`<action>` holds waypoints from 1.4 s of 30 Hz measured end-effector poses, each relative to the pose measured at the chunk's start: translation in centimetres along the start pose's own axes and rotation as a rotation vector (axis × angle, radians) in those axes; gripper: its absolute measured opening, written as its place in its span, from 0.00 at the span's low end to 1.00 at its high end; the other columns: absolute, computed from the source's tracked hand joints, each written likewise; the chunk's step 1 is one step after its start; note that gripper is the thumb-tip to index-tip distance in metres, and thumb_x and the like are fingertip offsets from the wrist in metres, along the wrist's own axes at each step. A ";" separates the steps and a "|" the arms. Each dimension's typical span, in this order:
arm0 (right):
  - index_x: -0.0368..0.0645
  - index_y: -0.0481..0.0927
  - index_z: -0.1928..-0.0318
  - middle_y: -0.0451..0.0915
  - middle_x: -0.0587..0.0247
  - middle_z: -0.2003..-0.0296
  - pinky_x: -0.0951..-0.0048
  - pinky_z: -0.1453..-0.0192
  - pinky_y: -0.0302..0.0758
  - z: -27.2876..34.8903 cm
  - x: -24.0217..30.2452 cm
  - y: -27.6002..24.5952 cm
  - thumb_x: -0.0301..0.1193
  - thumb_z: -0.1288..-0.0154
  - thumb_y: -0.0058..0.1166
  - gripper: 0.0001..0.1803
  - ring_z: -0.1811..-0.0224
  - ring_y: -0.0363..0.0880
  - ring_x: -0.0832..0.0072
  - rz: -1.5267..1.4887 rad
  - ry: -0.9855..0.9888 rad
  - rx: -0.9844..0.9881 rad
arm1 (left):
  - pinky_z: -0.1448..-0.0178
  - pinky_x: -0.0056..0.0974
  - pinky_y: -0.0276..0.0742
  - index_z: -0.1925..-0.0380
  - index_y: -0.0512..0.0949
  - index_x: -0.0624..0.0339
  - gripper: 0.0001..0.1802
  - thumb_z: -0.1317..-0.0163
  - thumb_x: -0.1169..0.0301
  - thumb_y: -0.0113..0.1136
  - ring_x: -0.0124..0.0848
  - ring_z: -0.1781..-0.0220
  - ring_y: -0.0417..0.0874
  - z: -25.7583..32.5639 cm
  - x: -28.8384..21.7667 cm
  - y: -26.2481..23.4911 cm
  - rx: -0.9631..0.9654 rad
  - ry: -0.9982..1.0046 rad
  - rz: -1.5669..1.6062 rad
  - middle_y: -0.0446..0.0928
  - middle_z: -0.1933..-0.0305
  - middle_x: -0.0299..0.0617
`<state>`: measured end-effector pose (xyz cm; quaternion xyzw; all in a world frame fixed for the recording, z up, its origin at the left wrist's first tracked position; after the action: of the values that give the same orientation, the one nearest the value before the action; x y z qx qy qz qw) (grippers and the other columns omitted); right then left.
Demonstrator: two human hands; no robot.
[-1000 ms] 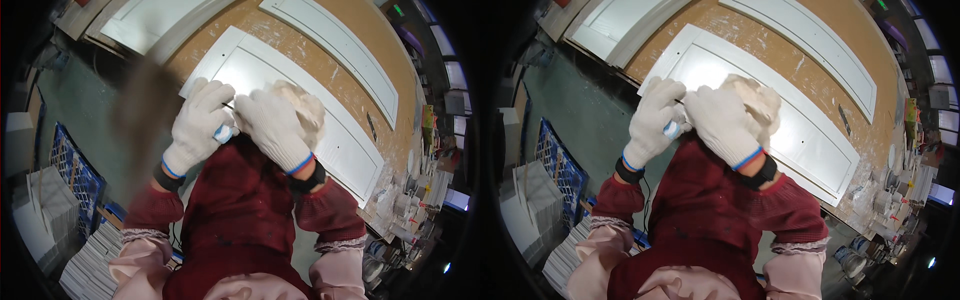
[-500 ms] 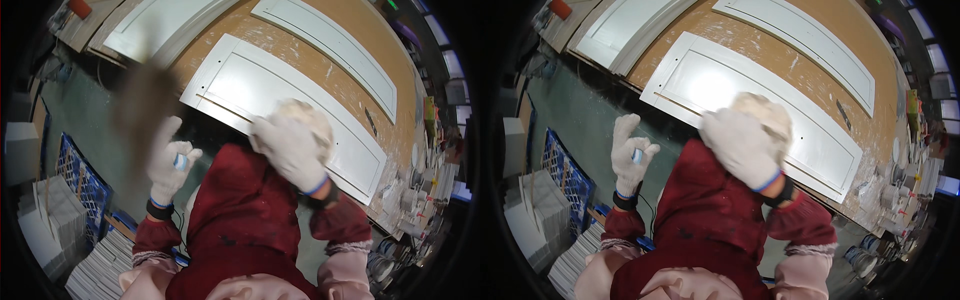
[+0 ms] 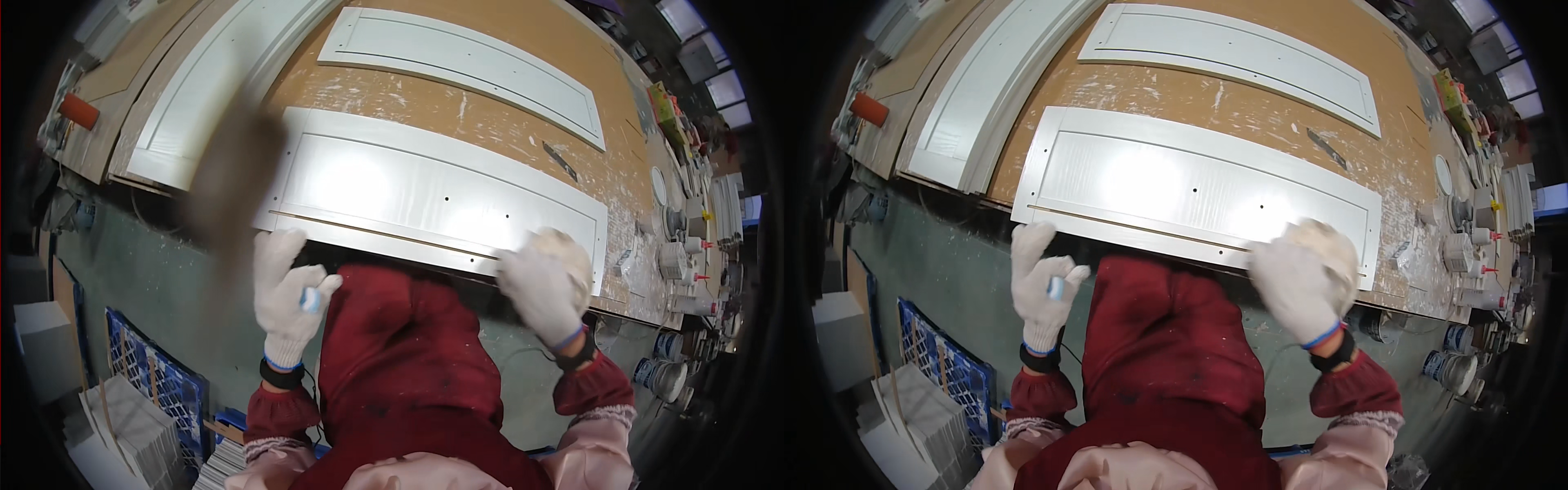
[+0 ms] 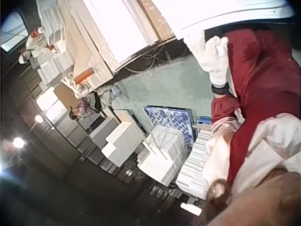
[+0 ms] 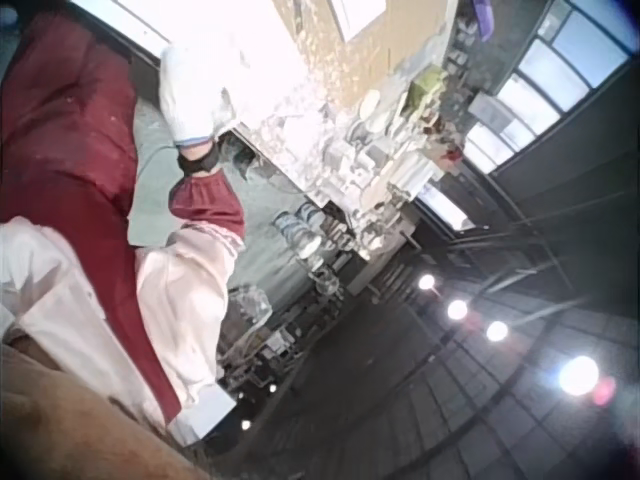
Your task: Cleaning and performing touch-up work on white furniture panels at a workshop workbench.
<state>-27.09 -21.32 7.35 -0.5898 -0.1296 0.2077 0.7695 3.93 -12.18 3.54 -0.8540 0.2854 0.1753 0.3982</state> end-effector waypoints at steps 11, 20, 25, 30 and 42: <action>0.49 0.76 0.64 0.78 0.57 0.68 0.55 0.61 0.74 9.8 -2.5 0.6 0.39 0.37 0.49 0.09 0.64 0.78 0.55 -0.512 0.228 -0.124 | 0.54 0.49 0.68 0.75 0.71 0.56 0.21 0.71 0.72 0.73 0.47 0.58 0.73 -5.3 -6.6 9.5 0.328 0.292 0.198 0.75 0.57 0.44; 0.42 0.81 0.51 0.82 0.48 0.57 0.64 0.51 0.76 17.2 -9.2 4.9 0.36 0.37 0.55 0.16 0.54 0.82 0.58 -0.864 0.874 -0.374 | 0.58 0.45 0.66 0.76 0.69 0.56 0.23 0.74 0.73 0.73 0.44 0.61 0.69 -5.9 -10.5 14.1 0.403 0.320 0.262 0.72 0.61 0.40; 0.41 0.80 0.57 0.81 0.50 0.65 0.61 0.56 0.75 13.8 -13.5 3.3 0.35 0.36 0.51 0.12 0.59 0.80 0.54 -0.556 0.879 -0.446 | 0.61 0.45 0.66 0.75 0.68 0.56 0.23 0.73 0.77 0.72 0.43 0.64 0.70 -5.6 -11.0 15.3 0.386 0.335 0.287 0.72 0.63 0.41; 0.40 0.79 0.62 0.80 0.59 0.67 0.65 0.61 0.75 8.2 -8.5 2.3 0.32 0.36 0.50 0.09 0.66 0.80 0.66 -0.749 0.585 -0.556 | 0.60 0.46 0.68 0.73 0.68 0.56 0.22 0.68 0.77 0.71 0.44 0.67 0.72 -5.5 -10.8 15.8 0.376 0.322 0.347 0.74 0.64 0.42; 0.45 0.79 0.67 0.80 0.54 0.72 0.59 0.61 0.76 6.3 -9.7 1.9 0.37 0.35 0.46 0.12 0.67 0.80 0.53 -1.095 0.945 -0.223 | 0.49 0.50 0.71 0.72 0.71 0.56 0.21 0.66 0.75 0.73 0.45 0.59 0.78 -5.1 -10.2 15.8 0.335 0.289 0.327 0.78 0.60 0.44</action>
<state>-38.80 -20.11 7.64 -0.5420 -0.0806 -0.4979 0.6722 -13.51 -20.79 2.95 -0.7347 0.4985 0.0640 0.4556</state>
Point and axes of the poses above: each hand's wrist, its own z-axis away from the middle knuckle, its own y-axis out of the palm, x = y × z, the point moved 2 cm from there along -z, towards the middle knuckle
